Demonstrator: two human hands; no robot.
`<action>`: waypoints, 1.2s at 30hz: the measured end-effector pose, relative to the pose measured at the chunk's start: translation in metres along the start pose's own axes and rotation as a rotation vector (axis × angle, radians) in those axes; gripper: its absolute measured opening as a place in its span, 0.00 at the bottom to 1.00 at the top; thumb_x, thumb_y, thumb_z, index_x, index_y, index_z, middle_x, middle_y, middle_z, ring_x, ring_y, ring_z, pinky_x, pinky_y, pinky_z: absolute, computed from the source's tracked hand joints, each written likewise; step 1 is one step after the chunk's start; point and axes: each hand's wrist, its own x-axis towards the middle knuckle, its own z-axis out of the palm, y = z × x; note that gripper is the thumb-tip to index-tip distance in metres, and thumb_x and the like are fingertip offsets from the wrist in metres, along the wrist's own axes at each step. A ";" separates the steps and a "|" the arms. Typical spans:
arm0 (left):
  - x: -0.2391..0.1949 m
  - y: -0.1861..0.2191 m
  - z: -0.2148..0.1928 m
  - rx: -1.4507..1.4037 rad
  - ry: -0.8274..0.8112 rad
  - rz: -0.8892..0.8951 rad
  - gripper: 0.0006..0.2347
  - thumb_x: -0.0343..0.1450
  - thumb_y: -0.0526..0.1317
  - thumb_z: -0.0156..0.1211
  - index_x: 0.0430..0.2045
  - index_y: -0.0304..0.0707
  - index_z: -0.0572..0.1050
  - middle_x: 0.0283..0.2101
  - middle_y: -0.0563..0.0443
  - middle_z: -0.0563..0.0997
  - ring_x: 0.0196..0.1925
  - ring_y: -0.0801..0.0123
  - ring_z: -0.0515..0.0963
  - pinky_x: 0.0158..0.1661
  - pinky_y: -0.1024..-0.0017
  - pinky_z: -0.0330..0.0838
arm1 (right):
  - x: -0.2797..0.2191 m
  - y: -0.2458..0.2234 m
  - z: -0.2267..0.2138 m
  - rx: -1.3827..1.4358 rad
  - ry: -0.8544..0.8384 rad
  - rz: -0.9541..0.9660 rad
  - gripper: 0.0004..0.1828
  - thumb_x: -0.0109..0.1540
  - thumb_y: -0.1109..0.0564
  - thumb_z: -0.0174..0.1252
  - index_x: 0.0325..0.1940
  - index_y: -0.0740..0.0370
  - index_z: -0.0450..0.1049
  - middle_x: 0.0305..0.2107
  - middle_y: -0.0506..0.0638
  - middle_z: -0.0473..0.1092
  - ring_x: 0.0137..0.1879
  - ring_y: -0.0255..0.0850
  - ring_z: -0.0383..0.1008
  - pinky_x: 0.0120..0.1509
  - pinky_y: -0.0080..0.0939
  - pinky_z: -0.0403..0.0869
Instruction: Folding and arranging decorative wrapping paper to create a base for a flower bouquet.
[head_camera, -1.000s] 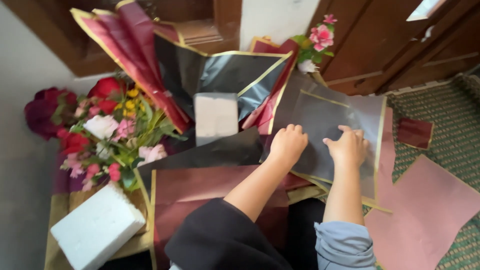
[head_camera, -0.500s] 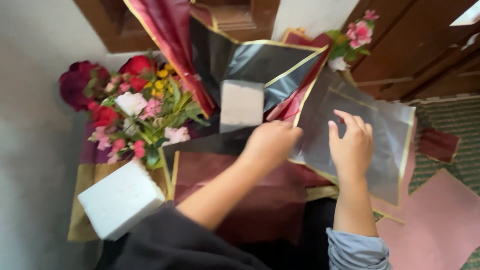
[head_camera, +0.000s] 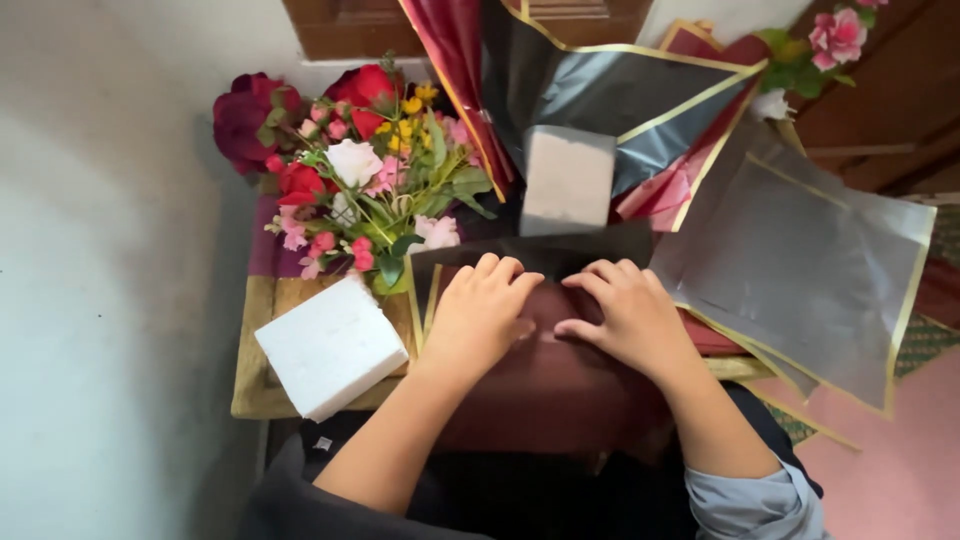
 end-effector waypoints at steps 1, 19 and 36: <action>0.001 0.000 -0.004 -0.005 -0.103 -0.038 0.24 0.62 0.47 0.75 0.51 0.49 0.74 0.51 0.49 0.75 0.53 0.58 0.72 0.47 0.65 0.71 | 0.002 0.001 0.000 -0.012 -0.066 0.028 0.28 0.54 0.36 0.68 0.56 0.41 0.75 0.47 0.42 0.73 0.54 0.45 0.73 0.53 0.48 0.73; 0.005 -0.012 0.046 0.092 0.058 -0.044 0.16 0.62 0.47 0.73 0.39 0.46 0.78 0.37 0.51 0.76 0.47 0.60 0.72 0.45 0.64 0.65 | 0.006 0.029 0.033 0.155 0.011 0.005 0.13 0.58 0.42 0.67 0.46 0.39 0.77 0.34 0.36 0.71 0.48 0.35 0.71 0.62 0.45 0.62; 0.000 -0.048 -0.032 -0.106 0.491 -0.282 0.09 0.63 0.51 0.74 0.24 0.59 0.78 0.39 0.65 0.70 0.51 0.66 0.67 0.49 0.64 0.57 | -0.001 0.065 0.011 0.260 0.530 0.017 0.11 0.61 0.45 0.73 0.36 0.44 0.77 0.28 0.35 0.72 0.40 0.36 0.73 0.60 0.41 0.61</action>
